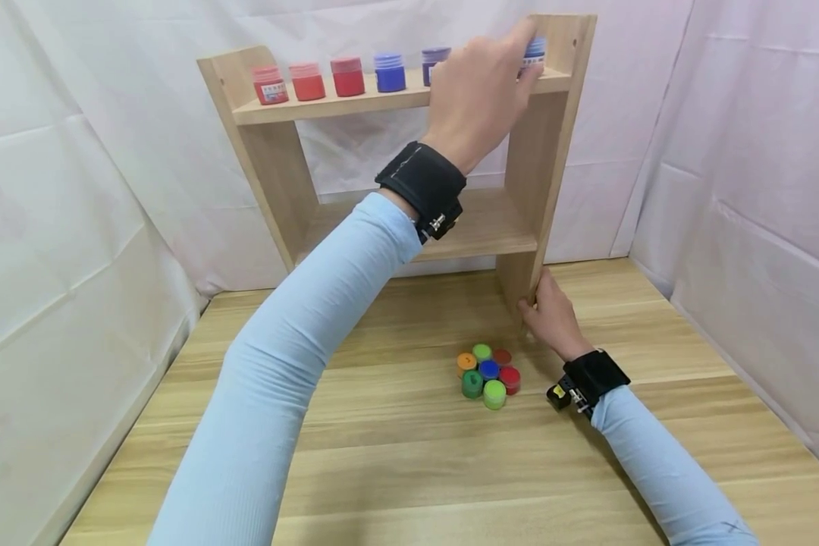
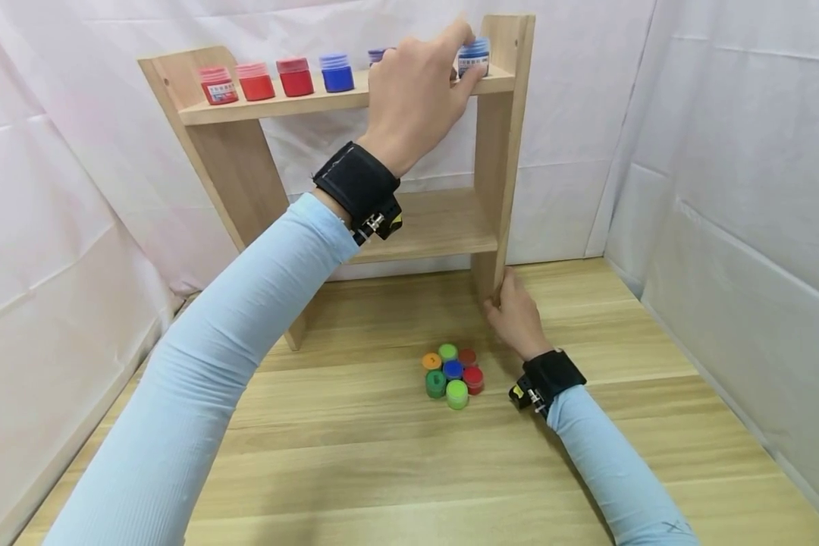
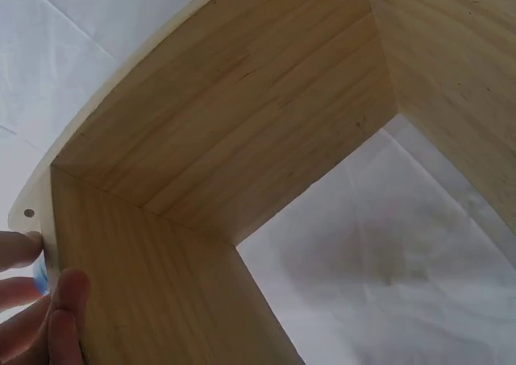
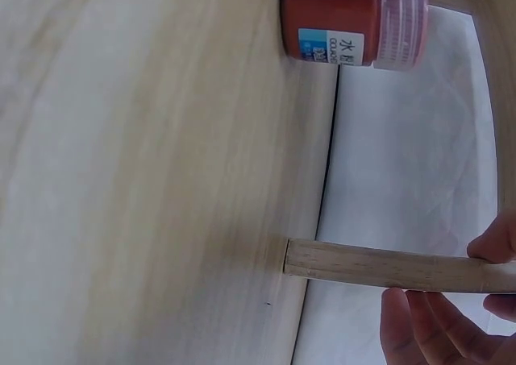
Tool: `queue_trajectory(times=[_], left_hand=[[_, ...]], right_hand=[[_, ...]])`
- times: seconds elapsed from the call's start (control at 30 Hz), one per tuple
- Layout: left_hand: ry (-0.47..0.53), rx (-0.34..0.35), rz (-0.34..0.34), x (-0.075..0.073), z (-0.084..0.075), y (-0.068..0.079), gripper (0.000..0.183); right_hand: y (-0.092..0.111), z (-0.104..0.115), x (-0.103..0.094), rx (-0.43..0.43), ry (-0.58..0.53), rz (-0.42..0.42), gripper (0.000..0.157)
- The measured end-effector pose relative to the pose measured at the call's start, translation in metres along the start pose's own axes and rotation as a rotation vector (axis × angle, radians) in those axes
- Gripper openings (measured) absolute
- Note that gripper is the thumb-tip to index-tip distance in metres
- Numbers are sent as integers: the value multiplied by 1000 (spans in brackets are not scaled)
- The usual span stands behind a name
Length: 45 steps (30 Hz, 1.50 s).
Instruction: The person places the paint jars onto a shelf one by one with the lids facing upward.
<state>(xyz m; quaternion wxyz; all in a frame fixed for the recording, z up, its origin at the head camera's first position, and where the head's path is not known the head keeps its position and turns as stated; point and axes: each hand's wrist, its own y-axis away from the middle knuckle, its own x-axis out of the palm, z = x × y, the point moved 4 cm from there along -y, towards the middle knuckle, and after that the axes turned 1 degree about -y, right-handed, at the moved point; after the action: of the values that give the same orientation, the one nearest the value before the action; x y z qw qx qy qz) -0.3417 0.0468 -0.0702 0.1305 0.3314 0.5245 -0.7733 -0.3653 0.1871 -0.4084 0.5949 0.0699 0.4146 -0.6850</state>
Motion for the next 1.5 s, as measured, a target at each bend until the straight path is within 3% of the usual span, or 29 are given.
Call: queue_trajectory(times=[0.23, 0.33, 0.57, 0.77, 1.03, 1.23, 1.4, 1.5], left_hand=[[9, -28, 144, 4, -2, -2, 53], [15, -17, 154, 7, -2, 0, 56], [45, 57, 25, 9, -1, 16, 53], [103, 134, -107, 9, -2, 40, 50], [232, 174, -238, 14, -1, 74, 43], [308, 150, -323, 21, 8, 103, 35], [437, 81, -440, 34, 26, 136, 19], [508, 12, -475, 48, 38, 160, 13]], right_hand=[[2, -2, -2, -8, 4, 0, 67], [2, -2, -2, -12, 4, -7, 67], [3, -5, -1, 1, -7, -1, 68], [3, -3, -2, 10, -13, 9, 68], [3, -6, -3, 29, -4, -4, 65], [5, -6, -4, 20, -1, -9, 65], [5, -6, -5, 10, -1, -11, 66], [5, -6, -5, 16, -4, -6, 67]])
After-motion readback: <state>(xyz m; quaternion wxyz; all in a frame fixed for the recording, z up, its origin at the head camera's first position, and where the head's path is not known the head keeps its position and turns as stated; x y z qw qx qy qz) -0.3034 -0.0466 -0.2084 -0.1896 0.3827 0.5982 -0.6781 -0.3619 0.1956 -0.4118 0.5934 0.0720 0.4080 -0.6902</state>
